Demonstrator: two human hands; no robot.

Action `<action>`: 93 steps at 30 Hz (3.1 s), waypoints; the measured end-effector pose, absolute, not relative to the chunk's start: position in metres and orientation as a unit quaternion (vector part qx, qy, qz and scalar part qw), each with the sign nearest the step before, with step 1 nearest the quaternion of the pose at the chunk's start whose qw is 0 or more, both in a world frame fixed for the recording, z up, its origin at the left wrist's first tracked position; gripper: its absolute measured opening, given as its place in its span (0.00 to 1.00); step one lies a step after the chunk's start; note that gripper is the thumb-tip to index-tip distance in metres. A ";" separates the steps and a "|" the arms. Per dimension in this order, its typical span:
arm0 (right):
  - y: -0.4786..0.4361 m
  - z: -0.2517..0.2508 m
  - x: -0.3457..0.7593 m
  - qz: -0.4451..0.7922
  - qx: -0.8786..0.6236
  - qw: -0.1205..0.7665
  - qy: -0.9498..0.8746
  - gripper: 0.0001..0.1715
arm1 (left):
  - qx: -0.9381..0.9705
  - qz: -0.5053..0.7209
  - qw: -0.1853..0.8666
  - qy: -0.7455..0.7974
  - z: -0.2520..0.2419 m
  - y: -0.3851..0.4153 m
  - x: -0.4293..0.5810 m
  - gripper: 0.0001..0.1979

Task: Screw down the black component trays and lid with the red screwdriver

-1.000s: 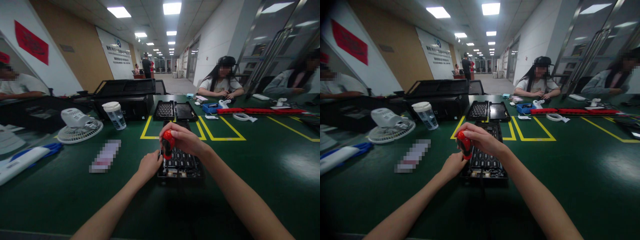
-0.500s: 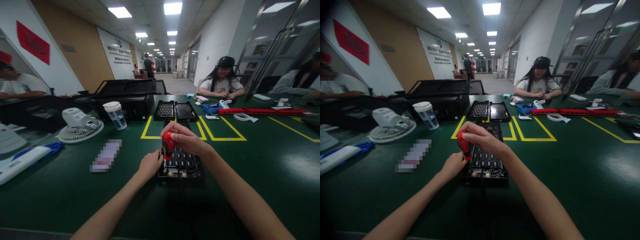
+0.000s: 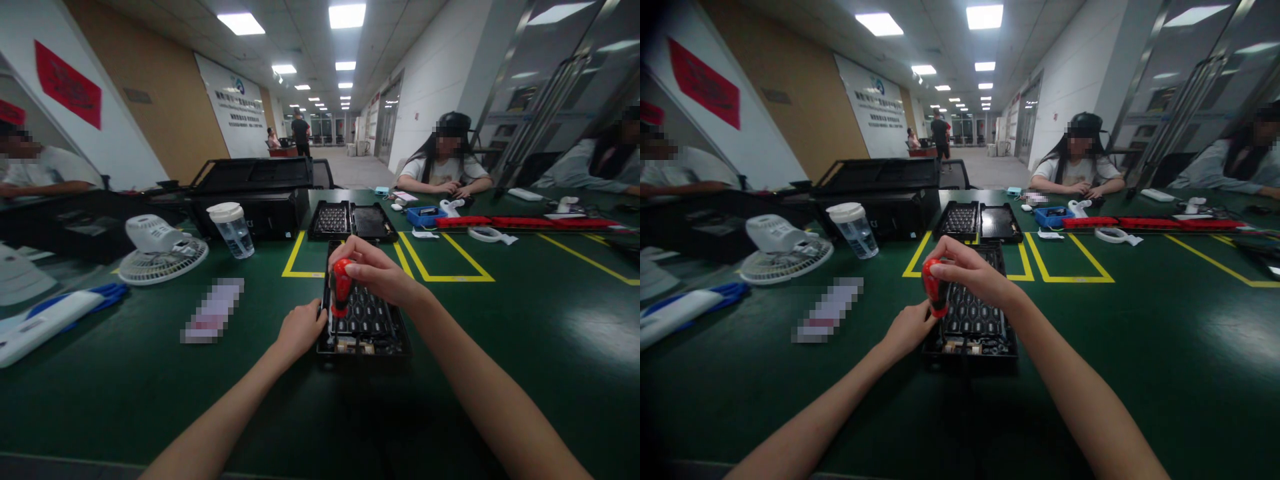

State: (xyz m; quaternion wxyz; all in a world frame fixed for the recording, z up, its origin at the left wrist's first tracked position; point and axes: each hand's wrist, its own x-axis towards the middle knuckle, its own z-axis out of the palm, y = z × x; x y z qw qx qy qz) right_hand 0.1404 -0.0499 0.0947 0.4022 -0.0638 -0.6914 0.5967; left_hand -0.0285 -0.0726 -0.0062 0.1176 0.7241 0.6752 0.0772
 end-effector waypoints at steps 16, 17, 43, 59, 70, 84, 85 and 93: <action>-0.044 0.096 0.146 0.579 -0.089 0.418 -0.695 0.10 | 0.736 0.101 0.112 0.660 -0.013 -0.072 -0.032 0.17; -0.044 0.096 0.146 0.577 -0.092 0.419 -0.695 0.10 | 0.736 0.100 0.111 0.660 -0.013 -0.072 -0.032 0.17; -0.046 0.096 0.142 0.545 -0.175 0.465 -0.676 0.17 | 0.743 0.105 0.094 0.655 -0.021 -0.069 -0.036 0.16; -0.048 0.096 0.140 0.526 -0.188 0.448 -0.698 0.17 | 0.719 0.076 0.123 0.680 -0.004 -0.074 -0.029 0.16; -0.050 0.096 0.139 0.491 -0.208 0.458 -0.711 0.16 | 0.733 0.086 0.105 0.667 -0.015 -0.070 -0.033 0.16; -0.054 0.092 0.128 0.559 -0.156 0.451 -0.678 0.09 | 0.727 0.082 0.110 0.673 -0.011 -0.071 -0.032 0.16; -0.055 0.091 0.126 0.589 -0.135 0.449 -0.658 0.09 | 0.729 0.083 0.107 0.671 -0.012 -0.071 -0.032 0.16; -0.057 0.086 0.121 0.654 -0.109 0.455 -0.594 0.07 | 0.734 0.089 0.101 0.666 -0.015 -0.070 -0.033 0.16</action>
